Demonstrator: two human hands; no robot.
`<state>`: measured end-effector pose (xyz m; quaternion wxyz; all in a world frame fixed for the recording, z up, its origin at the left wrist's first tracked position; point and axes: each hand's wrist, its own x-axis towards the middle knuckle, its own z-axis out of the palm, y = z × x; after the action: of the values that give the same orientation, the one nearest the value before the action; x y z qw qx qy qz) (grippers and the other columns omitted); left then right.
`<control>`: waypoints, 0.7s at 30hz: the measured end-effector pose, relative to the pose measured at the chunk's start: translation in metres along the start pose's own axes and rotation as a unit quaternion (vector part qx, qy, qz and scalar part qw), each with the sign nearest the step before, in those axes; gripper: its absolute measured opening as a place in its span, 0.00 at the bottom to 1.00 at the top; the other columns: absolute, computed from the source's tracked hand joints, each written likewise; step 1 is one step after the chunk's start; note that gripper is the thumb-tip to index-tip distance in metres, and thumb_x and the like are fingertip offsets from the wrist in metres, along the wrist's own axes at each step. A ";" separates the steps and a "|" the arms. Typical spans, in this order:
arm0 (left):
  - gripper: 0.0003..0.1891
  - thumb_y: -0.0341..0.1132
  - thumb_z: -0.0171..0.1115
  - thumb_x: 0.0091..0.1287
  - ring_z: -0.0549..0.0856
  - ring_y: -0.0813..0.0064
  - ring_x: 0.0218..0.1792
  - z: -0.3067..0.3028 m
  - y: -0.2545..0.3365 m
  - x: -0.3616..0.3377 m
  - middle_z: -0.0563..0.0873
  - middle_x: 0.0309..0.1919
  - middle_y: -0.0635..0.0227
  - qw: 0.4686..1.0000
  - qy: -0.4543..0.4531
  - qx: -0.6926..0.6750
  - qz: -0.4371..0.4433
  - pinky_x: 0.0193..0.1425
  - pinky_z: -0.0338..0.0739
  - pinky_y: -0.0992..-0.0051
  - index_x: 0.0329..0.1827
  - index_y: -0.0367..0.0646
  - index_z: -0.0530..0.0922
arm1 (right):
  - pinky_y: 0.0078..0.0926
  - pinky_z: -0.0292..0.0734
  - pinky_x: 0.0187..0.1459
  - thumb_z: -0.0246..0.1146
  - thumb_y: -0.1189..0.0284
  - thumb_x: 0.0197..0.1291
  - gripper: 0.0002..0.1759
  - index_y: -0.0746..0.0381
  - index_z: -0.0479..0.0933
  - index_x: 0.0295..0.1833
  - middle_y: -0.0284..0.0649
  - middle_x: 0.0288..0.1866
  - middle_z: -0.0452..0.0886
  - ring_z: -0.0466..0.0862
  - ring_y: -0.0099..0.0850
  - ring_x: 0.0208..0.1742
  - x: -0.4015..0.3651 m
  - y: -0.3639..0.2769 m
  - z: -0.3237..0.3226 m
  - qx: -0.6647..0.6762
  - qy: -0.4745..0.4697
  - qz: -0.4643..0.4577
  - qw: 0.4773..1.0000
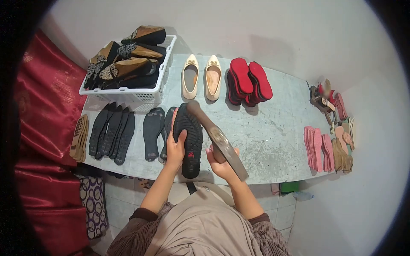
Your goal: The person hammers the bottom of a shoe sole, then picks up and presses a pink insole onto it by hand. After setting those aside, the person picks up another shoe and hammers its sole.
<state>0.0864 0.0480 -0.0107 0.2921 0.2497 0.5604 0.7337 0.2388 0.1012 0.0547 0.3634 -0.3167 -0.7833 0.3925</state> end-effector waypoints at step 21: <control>0.21 0.39 0.58 0.68 0.78 0.79 0.46 -0.003 0.002 0.007 0.81 0.47 0.64 0.999 -0.022 -0.013 -0.020 0.53 0.71 0.79 0.58 0.33 0.71 | 0.29 0.74 0.28 0.64 0.77 0.47 0.11 0.67 0.77 0.39 0.45 0.22 0.78 0.80 0.39 0.22 0.006 -0.013 0.008 -0.077 -0.001 0.010 0.997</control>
<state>0.0792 0.0508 -0.0090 0.3226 0.2506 0.5490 0.7292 0.2266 0.0963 0.0640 0.3329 -0.3514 -0.8082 0.3354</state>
